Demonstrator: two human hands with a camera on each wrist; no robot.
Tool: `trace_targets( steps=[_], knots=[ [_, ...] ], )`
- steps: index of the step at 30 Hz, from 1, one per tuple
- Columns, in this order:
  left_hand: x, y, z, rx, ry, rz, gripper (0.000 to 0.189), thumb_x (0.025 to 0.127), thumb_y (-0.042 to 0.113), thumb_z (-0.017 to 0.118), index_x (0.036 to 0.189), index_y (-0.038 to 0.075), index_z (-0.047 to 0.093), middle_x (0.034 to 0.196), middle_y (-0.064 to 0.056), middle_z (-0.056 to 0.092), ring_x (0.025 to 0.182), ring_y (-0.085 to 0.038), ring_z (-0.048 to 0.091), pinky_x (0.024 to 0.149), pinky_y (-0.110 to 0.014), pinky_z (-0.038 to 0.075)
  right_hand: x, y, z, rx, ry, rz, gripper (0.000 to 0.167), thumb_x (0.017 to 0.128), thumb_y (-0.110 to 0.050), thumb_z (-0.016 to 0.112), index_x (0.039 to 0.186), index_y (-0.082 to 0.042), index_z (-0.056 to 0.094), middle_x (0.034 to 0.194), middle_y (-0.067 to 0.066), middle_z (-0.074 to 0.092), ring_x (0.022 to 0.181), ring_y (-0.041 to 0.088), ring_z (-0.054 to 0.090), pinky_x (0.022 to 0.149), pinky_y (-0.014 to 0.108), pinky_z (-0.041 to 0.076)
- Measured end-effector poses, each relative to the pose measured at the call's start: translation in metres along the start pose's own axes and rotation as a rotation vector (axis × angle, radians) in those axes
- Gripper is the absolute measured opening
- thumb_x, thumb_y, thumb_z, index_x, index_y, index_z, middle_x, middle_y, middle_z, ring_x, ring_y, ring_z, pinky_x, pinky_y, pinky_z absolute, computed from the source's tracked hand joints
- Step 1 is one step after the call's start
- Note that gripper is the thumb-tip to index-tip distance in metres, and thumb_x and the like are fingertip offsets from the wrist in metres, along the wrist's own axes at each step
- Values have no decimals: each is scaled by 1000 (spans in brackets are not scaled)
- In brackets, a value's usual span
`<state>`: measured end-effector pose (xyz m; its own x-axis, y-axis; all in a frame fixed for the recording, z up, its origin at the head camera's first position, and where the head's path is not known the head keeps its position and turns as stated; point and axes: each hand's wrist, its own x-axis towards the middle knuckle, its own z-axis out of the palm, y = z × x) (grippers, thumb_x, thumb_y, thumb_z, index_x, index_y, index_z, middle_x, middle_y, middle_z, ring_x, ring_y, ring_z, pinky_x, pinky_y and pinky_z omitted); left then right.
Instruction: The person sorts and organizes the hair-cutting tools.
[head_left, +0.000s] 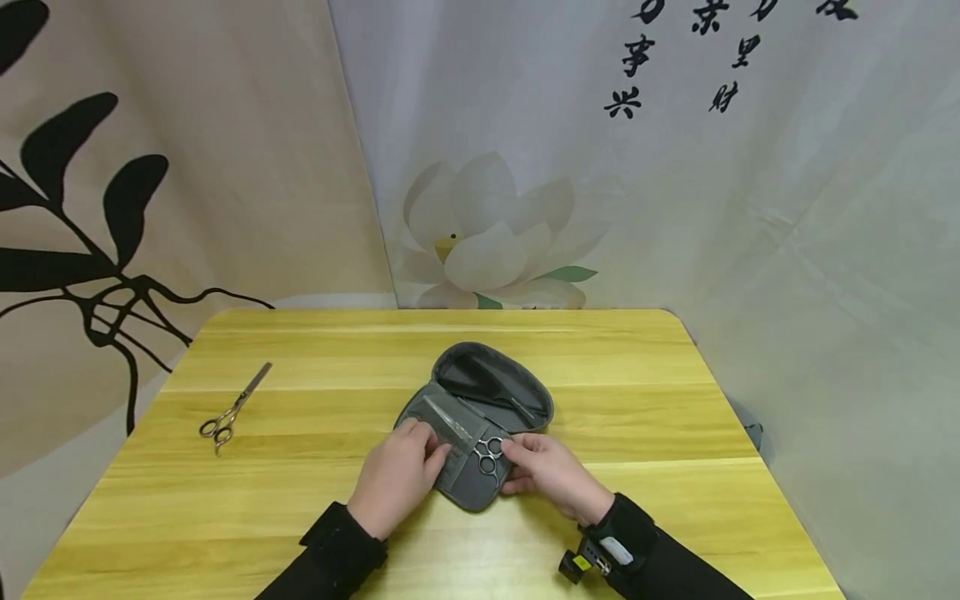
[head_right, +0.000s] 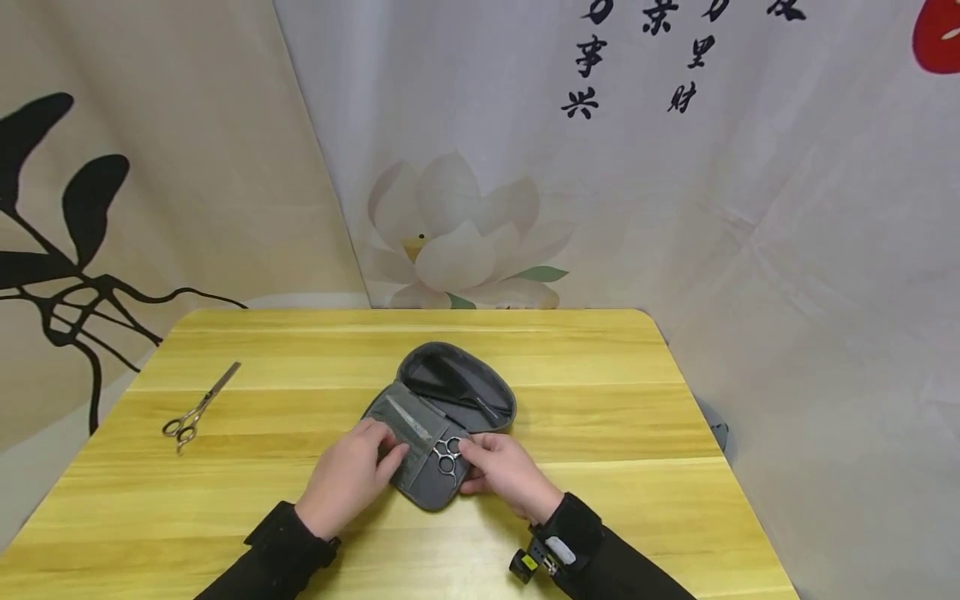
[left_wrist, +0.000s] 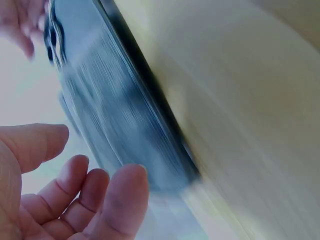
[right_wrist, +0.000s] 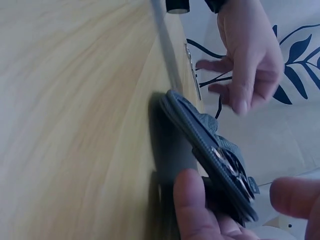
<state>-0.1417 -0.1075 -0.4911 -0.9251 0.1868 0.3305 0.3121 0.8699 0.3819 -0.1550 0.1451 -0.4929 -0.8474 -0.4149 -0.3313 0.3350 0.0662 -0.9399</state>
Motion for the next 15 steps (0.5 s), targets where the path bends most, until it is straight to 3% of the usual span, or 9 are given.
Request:
trace_targets(
  steps=[4,7,10,15],
  knots=[
    [-1,-27,-18,-18,-20,-98,23,96,28,82,88,11,68,88,-5,65,70,-14,57,60,-32,50,-3,-1,-3,-44,12,-16,46,113,-26,56,135,14,59,113,15,75,91,17,75,87,37,65],
    [-1,-58,-36,8,-4,-161,24,98,26,79,96,4,73,96,-14,71,75,-24,67,64,-41,56,-7,-2,-7,-97,33,-31,48,111,-27,59,136,15,58,116,18,74,95,20,75,89,42,65],
    [-3,-100,-53,71,42,-199,31,98,23,79,106,-6,73,105,-28,71,84,-42,71,71,-53,60,-13,-2,-13,-159,53,-53,51,110,-29,61,136,15,58,120,22,74,100,28,76,91,46,65],
    [-10,-176,-72,195,78,-282,49,95,18,80,124,-19,65,122,-45,62,106,-64,62,86,-72,54,-23,-5,-24,-224,82,-81,52,110,-33,62,134,13,62,124,29,72,108,37,76,91,47,64]
  ],
)
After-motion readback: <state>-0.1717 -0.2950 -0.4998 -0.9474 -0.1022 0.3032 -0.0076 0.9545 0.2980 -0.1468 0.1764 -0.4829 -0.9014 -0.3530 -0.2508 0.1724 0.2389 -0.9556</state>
